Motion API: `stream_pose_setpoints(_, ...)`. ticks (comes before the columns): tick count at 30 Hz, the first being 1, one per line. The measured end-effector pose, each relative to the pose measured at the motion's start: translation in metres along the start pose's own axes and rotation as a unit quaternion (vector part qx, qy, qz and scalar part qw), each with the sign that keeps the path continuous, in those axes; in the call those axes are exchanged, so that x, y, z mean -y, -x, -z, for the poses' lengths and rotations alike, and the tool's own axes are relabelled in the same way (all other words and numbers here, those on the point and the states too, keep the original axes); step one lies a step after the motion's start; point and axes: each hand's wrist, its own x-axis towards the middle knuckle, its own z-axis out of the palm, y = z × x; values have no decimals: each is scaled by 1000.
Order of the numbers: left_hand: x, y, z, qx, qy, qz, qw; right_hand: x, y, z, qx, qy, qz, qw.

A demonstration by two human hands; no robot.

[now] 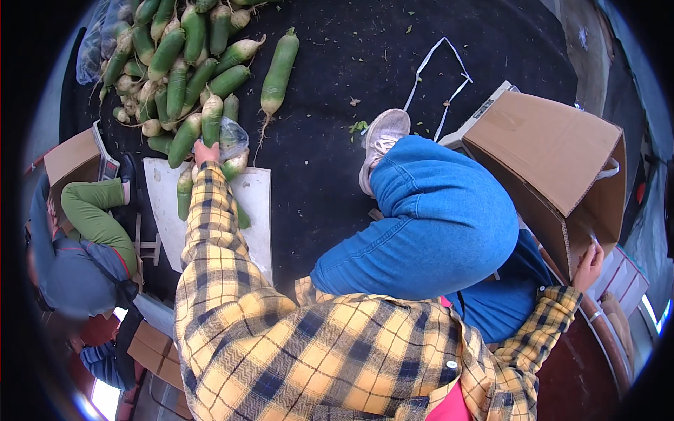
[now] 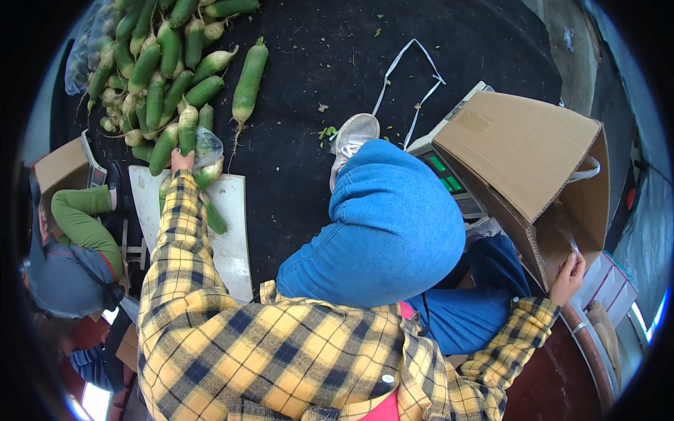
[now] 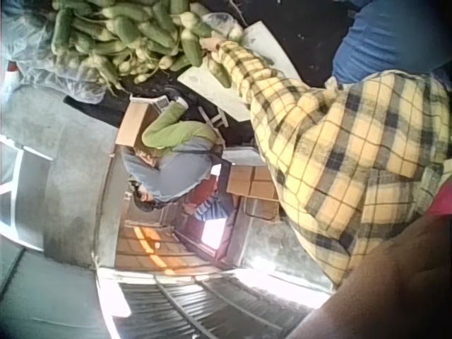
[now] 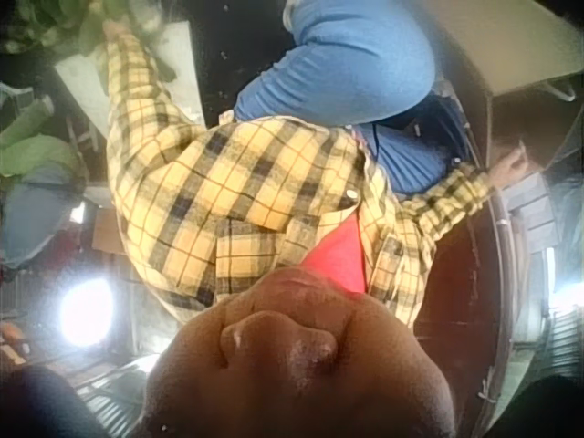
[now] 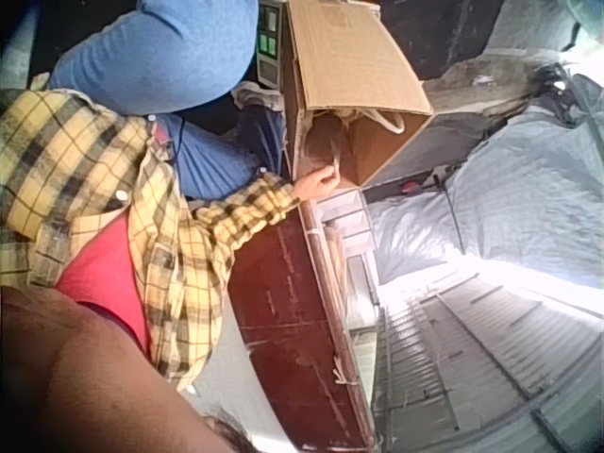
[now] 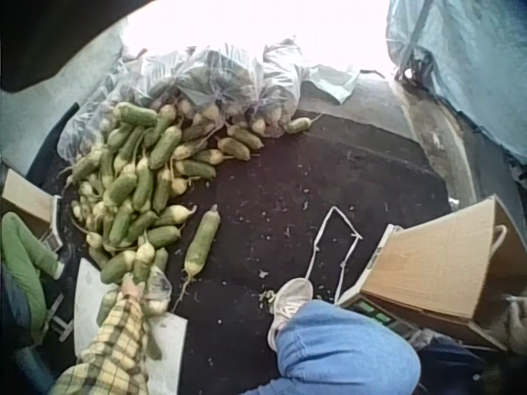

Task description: The recorder is packing radishes into cardboard boxes and weighing them on a scale.

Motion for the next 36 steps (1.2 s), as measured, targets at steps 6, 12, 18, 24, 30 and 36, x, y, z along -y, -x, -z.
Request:
stream_pose_setpoints(6,-75,28,15,41,-118,78,989,5,0,9,-11,16,6,1000)
stream_pose_setpoints(12,-49,41,15,278,481,169,814,9,2,-2,-9,15,7,1000)
stream_pose_setpoints(18,-152,186,69,494,678,-36,543,10,7,10,-24,29,24,999)
stream_pose_setpoints(24,-280,269,174,500,655,-324,465,13,6,-14,49,-321,-62,944)
stream_pose_setpoints(30,-430,393,271,526,409,-609,430,-14,6,-11,48,-561,-96,821)
stream_pose_setpoints(36,-544,520,204,518,177,-714,437,-40,3,-22,38,-709,-135,691)
